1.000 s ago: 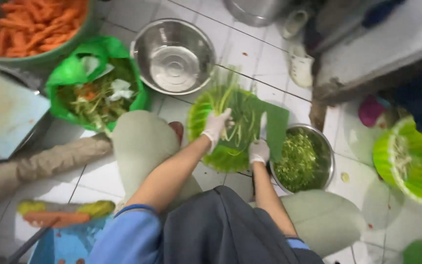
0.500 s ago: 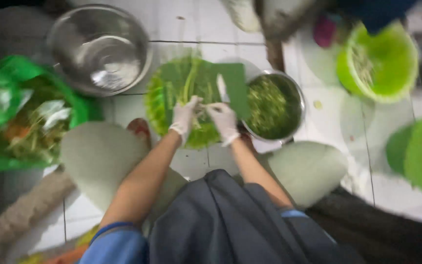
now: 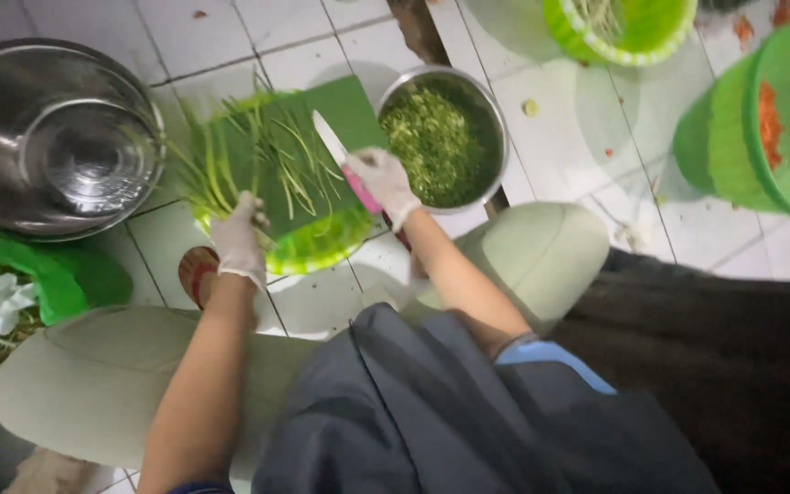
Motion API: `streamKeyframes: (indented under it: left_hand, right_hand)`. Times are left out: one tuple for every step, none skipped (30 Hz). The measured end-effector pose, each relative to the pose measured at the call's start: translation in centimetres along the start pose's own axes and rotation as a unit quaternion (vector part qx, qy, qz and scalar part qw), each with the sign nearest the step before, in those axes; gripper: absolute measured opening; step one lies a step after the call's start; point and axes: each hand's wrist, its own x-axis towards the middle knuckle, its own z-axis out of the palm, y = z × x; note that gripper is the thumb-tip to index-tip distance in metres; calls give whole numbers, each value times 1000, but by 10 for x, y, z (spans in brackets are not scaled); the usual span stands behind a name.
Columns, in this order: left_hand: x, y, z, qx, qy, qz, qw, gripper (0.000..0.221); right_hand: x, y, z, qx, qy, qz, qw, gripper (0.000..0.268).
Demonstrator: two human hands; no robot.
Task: Chopping green onions into small pieces on a cutting board using a knife in a food preparation area.
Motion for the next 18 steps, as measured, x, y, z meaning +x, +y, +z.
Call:
streamKeyframes:
  left_hand:
    - [0, -3, 1, -5, 6, 0, 1000, 19]
    - [0, -6, 2, -3, -7, 7, 1000, 16]
    - [1, -11, 5, 4, -26, 10, 1000, 14]
    - [1, -19, 4, 4, -26, 8, 1000, 14]
    - [3, -24, 3, 23, -22, 26, 999, 18]
    - [4, -29, 3, 42, -19, 44, 998, 25]
    - [12, -38, 3, 45, -21, 46, 998, 25]
    - [21, -47, 3, 50, -18, 55, 997, 27]
    - [30, -56, 3, 55, -14, 63, 996, 29]
    - [29, -56, 2, 58, -16, 64, 996, 29]
    - [28, -56, 1, 44, -23, 64, 997, 25]
    - [28, -57, 0, 30, -30, 64, 997, 22]
    - [24, -57, -1, 30, -29, 62, 997, 22]
    - [21, -57, -2, 24, -34, 78, 996, 20]
    - [19, -57, -3, 19, -38, 94, 995, 19]
    - [16, -57, -5, 20, -37, 93, 995, 19]
    - [14, -57, -7, 23, -32, 102, 994, 19]
    - [12, -57, -10, 26, -27, 112, 993, 19]
  right_hand:
    - [-19, -19, 9, -3, -6, -4, 1000, 39]
    - [-39, -37, 18, 68, -42, 6, 997, 38]
    - [-61, -53, 25, 140, -72, 23, 987, 38]
    - [-66, -57, 36, 139, -73, 24, 987, 38]
    - [-70, -62, 48, 175, -102, 39, 978, 43]
    - [-74, -68, 59, 210, -132, 54, 967, 49]
    - [-69, -66, 66, 214, -129, 53, 967, 49]
    - [-64, -64, 73, 261, -118, 55, 956, 39]
    - [-59, -61, 80, 308, -108, 58, 944, 29]
    - [-58, -64, 74, 310, -106, 58, 943, 29]
    - [-56, -67, 68, 293, -110, 52, 948, 25]
    - [-55, -70, 63, 276, -115, 45, 953, 24]
    - [-56, -71, 59, 275, -116, 47, 953, 24]
    - [-57, -72, 56, 287, -123, 51, 949, 23]
    - [-58, -74, 53, 299, -130, 55, 944, 21]
    - [-55, -75, 52, 299, -131, 56, 944, 21]
    - [-51, -77, 50, 272, -125, 50, 953, 23]
    - [-48, -79, 49, 246, -119, 43, 961, 25]
